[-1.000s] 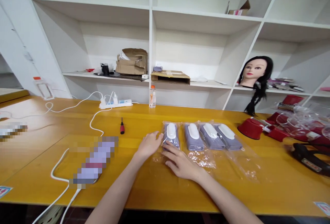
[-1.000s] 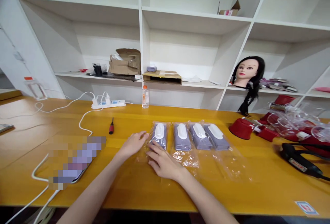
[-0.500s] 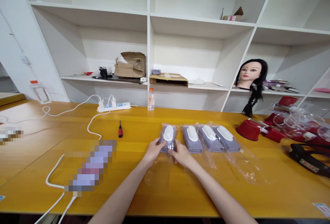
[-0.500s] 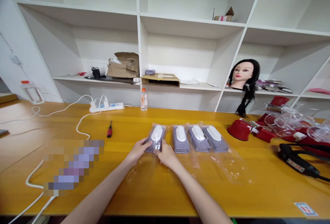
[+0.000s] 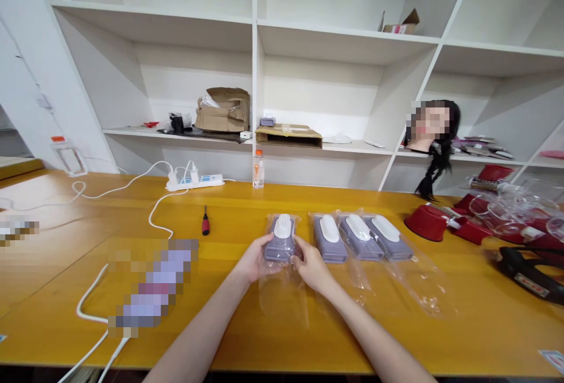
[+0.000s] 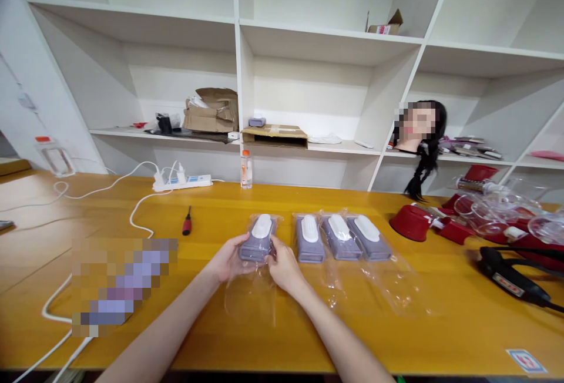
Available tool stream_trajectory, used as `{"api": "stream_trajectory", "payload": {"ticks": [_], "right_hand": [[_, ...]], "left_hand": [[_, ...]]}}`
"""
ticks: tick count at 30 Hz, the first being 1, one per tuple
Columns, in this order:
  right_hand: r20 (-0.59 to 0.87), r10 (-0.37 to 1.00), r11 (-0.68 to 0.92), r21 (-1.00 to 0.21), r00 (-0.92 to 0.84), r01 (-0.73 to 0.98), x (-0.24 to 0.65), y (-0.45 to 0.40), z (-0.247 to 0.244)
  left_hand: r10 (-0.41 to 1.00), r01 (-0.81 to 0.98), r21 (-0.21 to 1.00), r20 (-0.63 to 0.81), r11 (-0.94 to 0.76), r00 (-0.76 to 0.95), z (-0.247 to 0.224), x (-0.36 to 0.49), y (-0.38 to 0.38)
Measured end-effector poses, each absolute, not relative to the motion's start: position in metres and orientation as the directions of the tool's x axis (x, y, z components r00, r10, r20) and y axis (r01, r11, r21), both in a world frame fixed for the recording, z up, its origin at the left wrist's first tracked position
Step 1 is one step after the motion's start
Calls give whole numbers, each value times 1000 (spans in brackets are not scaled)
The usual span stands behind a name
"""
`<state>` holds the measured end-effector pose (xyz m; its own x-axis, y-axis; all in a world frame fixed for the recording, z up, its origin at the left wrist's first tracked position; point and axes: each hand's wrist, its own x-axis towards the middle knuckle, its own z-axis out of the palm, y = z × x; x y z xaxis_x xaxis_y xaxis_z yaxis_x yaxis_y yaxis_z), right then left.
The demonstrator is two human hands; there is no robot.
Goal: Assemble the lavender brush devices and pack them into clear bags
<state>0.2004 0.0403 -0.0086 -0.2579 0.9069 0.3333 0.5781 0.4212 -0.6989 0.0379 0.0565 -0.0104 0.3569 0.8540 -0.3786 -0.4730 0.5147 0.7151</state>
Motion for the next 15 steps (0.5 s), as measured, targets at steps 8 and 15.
{"api": "stream_trajectory", "payload": {"ticks": [8, 15], "right_hand": [[87, 995, 68, -944, 45, 322, 204, 45, -5], [-161, 960, -188, -977, -231, -99, 198, 36, 6]], "left_hand": [[921, -579, 717, -283, 389, 269, -8, 42, 56], [948, -588, 755, -143, 291, 285, 0, 45, 45]]}}
